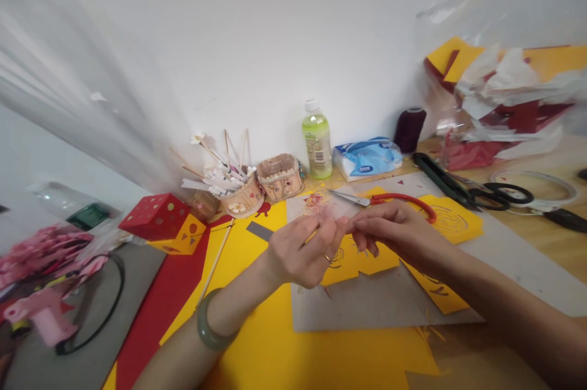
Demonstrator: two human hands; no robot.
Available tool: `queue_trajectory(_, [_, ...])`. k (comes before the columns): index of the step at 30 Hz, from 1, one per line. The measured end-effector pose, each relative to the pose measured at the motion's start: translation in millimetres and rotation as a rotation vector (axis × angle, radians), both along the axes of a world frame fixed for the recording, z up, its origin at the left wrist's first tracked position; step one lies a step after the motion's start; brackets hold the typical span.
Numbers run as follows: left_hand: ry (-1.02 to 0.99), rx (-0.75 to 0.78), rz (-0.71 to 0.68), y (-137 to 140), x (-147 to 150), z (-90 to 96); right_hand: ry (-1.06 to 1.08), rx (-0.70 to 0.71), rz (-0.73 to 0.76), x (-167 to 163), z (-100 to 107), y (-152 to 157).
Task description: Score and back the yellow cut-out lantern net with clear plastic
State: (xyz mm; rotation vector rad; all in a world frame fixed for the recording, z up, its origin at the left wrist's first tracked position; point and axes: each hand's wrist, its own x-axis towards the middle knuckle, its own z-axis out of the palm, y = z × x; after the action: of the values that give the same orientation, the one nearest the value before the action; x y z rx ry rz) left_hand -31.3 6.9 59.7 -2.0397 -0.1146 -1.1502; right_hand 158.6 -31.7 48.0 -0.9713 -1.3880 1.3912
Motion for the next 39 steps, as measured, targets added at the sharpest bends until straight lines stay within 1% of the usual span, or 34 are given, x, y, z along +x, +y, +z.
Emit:
queue_trajectory(5, [-0.037,0.021,-0.013,2.3,2.5,-3.6,-0.006,0.007,-0.009,-0.3,-0.3,0.3])
queue_trajectory(9, [-0.028,0.011,-0.021,3.9,2.0,-7.0,-0.012,0.015,-0.011,-1.1,1.3,0.2])
queue_trajectory(14, [-0.006,0.032,-0.024,3.7,1.1,-5.4,-0.008,0.009,-0.002,-1.3,2.3,0.9])
queue_trajectory(20, [-0.004,0.005,0.003,3.9,0.7,-8.2,-0.036,0.024,-0.002,1.7,-2.5,2.1])
queue_trajectory(23, [0.005,0.002,0.008,4.0,0.3,-9.8,-0.064,0.03,-0.003,1.8,-1.5,2.5])
queue_trajectory(32, [0.047,0.014,-0.027,2.9,0.5,-6.3,-0.156,0.057,-0.042,-0.3,3.9,0.0])
queue_trajectory(39, [0.06,0.009,-0.054,3.2,0.9,-8.2,-0.139,0.037,-0.062,-3.1,3.5,1.2])
